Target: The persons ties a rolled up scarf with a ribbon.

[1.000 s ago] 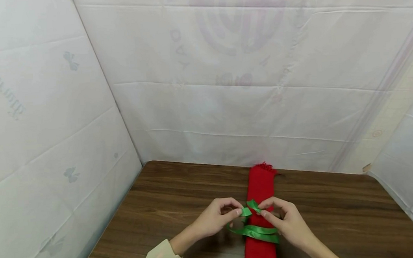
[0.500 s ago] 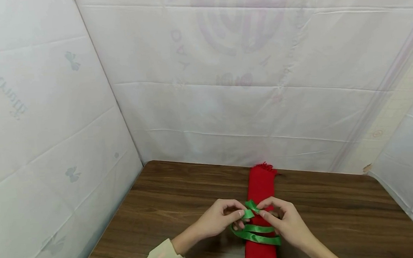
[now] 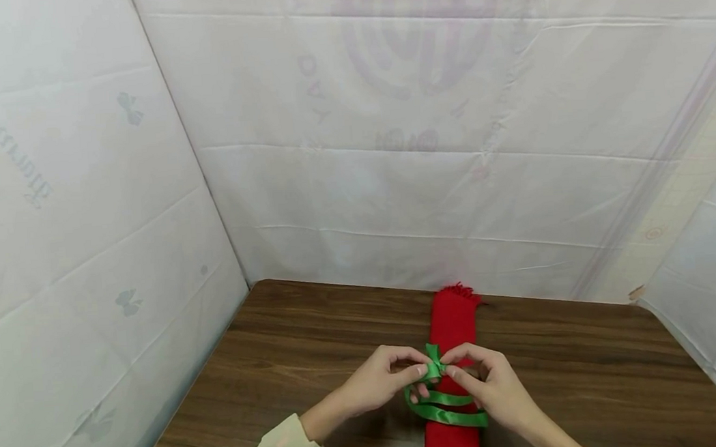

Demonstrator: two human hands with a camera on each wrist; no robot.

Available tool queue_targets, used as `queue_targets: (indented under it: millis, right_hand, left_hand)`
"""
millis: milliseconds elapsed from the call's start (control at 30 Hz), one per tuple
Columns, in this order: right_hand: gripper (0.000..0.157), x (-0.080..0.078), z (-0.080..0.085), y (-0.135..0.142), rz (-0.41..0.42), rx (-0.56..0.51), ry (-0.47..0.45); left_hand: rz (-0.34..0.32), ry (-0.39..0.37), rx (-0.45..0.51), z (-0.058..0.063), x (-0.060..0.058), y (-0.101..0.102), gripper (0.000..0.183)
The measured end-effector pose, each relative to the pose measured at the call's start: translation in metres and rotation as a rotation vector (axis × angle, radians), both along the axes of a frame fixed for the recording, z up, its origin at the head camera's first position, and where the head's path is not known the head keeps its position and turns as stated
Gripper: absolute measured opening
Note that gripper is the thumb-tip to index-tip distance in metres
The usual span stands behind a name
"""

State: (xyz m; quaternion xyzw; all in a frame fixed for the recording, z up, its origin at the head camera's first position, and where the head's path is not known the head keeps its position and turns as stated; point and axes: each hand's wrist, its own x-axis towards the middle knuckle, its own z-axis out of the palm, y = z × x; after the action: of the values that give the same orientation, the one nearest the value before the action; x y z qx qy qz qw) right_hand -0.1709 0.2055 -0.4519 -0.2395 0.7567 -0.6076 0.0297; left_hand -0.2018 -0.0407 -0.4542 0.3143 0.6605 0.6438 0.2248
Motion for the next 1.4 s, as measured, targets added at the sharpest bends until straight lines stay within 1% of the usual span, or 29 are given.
queue_targets:
  millis: [133, 300, 433, 567, 700, 867, 1033, 1133, 1300, 1400]
  right_hand:
    - [0.015, 0.000, 0.000, -0.001, 0.011, -0.012, 0.000]
    - [0.015, 0.001, 0.001, -0.003, 0.028, -0.019, -0.001]
    - [0.015, 0.002, 0.002, -0.004, 0.039, -0.002, -0.004]
    - [0.015, 0.004, 0.003, -0.004, 0.064, 0.000, -0.004]
    - [0.015, 0.004, 0.002, -0.005, 0.089, -0.019, -0.008]
    - [0.018, 0.002, -0.002, -0.004, 0.103, -0.034, 0.000]
    - [0.028, 0.000, -0.005, -0.003, 0.095, 0.004, -0.013]
    - [0.031, 0.000, -0.006, -0.003, 0.093, 0.032, -0.017]
    - [0.030, -0.001, -0.007, -0.002, 0.102, 0.048, -0.008]
    - [0.027, -0.001, -0.007, -0.002, 0.094, 0.055, -0.026]
  left_hand:
    - [-0.014, -0.041, 0.006, -0.001, 0.000, 0.000, 0.026]
    - [-0.011, -0.127, 0.028, -0.002, -0.001, 0.000, 0.028]
    - [0.005, -0.210, 0.076, -0.003, -0.003, 0.000, 0.030]
    - [0.012, -0.265, 0.128, -0.004, -0.004, 0.000, 0.031]
    - [0.020, -0.257, 0.138, -0.005, -0.004, 0.000, 0.029]
    - [0.031, -0.219, 0.130, -0.005, -0.004, 0.001, 0.026]
    - [0.031, -0.203, 0.123, -0.005, -0.004, 0.001, 0.024]
    - [0.028, -0.195, 0.123, -0.005, -0.003, 0.002, 0.023]
    - [0.052, -0.182, 0.104, -0.002, -0.001, 0.004, 0.023]
    - [0.080, -0.165, 0.094, -0.001, 0.000, 0.005, 0.023]
